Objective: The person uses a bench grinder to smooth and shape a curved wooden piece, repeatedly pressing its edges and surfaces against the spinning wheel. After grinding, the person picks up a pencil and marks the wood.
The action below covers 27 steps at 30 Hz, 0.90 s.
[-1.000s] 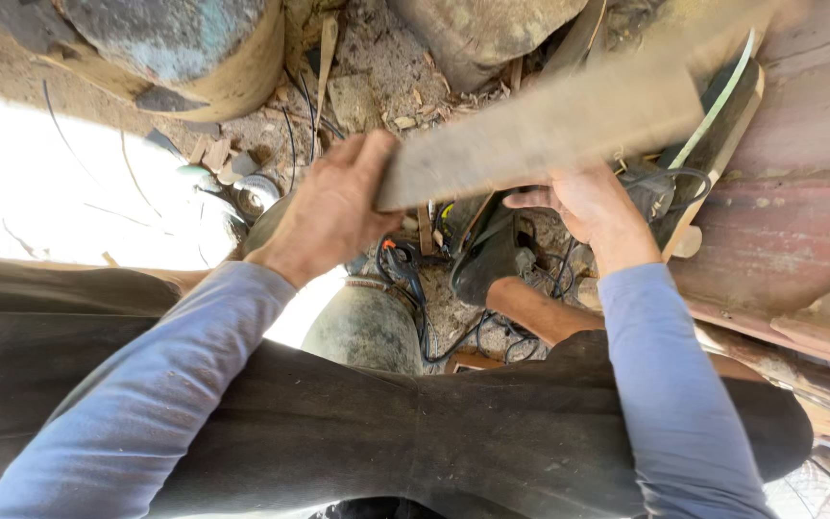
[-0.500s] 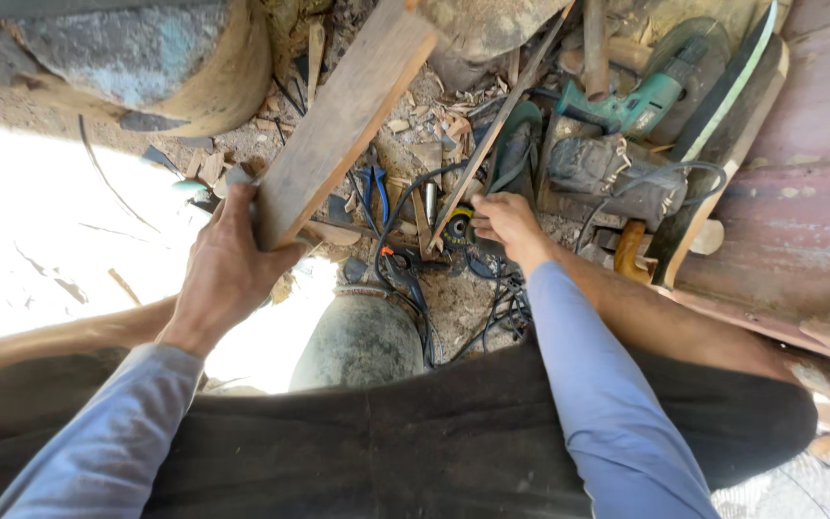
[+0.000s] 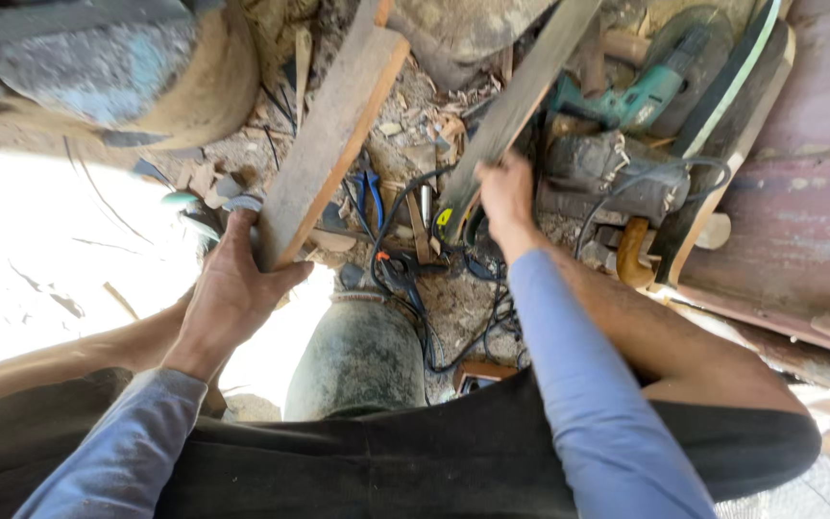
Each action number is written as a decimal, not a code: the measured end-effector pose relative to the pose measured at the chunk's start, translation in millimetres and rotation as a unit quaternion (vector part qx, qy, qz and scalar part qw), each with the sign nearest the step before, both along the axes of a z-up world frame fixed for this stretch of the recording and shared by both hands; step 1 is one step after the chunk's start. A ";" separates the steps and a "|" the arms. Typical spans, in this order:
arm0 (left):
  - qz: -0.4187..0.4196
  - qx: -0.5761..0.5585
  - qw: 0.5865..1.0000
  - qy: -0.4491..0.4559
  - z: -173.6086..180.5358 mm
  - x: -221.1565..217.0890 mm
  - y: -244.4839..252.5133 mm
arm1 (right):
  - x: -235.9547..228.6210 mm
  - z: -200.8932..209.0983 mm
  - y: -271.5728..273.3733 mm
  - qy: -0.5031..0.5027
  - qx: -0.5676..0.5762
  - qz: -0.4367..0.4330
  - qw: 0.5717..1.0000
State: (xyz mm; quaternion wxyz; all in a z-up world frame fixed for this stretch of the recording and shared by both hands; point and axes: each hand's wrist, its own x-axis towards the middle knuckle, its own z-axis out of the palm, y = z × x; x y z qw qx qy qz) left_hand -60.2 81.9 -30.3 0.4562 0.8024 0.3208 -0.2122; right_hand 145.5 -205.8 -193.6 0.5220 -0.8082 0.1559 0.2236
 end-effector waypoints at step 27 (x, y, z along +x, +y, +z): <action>0.030 0.035 0.998 -0.033 -8.8 -24.9 27.4 | 134.5 91.1 -19.7 -0.102 0.250 0.062 0.961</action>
